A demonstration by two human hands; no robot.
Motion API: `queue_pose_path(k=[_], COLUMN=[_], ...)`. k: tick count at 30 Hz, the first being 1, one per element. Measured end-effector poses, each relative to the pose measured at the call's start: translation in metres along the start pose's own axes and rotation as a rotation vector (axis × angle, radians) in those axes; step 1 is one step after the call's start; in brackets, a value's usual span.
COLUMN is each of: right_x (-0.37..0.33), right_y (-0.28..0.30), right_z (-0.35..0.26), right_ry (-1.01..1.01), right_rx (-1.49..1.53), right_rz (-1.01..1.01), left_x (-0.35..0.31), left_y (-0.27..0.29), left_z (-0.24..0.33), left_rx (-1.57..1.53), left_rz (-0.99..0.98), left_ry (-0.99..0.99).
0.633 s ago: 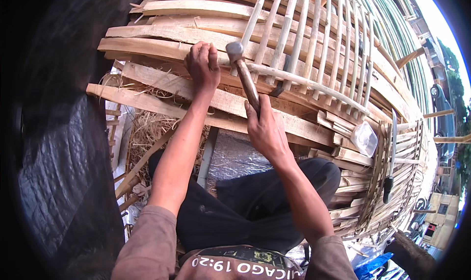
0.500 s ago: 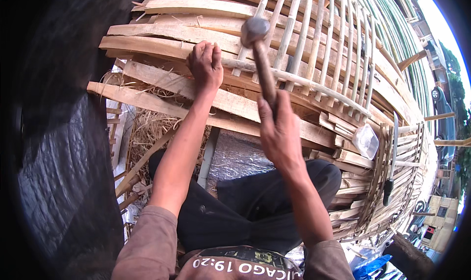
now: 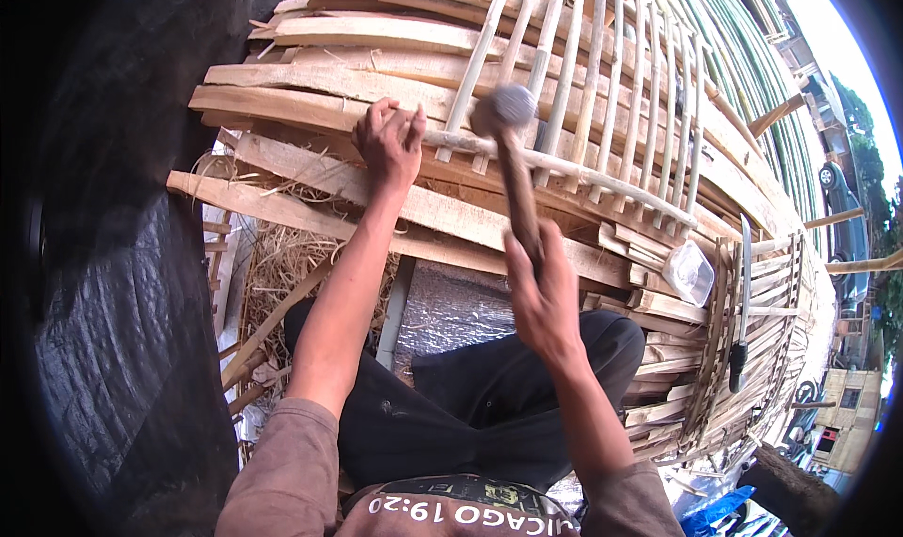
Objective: The person shaves a thin strip of wood using a large knife, then positions it across a wooden lattice structure and hammers small pins to secure the strip in place.
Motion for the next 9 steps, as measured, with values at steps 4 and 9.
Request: queue_pose_path(k=[4, 9], right_x=[-0.062, -0.140], right_y=[0.049, 0.113], right_z=[0.032, 0.106], right_ry=[-0.187, -0.357], right_rx=[0.267, 0.262], right_rz=[0.054, 0.137], left_x=[-0.007, -0.014], left_y=[-0.005, -0.003], left_z=[0.009, 0.018], left_rx=[0.036, 0.059], left_rz=[-0.100, -0.359], left_ry=[-0.079, -0.263])
Point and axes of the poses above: each hand's wrist, its own x-axis towards the middle knuckle, its own y-axis out of the back of the hand, z = x × y, the point moved 8 cm from there along x, towards the middle knuckle, and after that the axes turned 2 degrees about z, right-handed, at the moved point
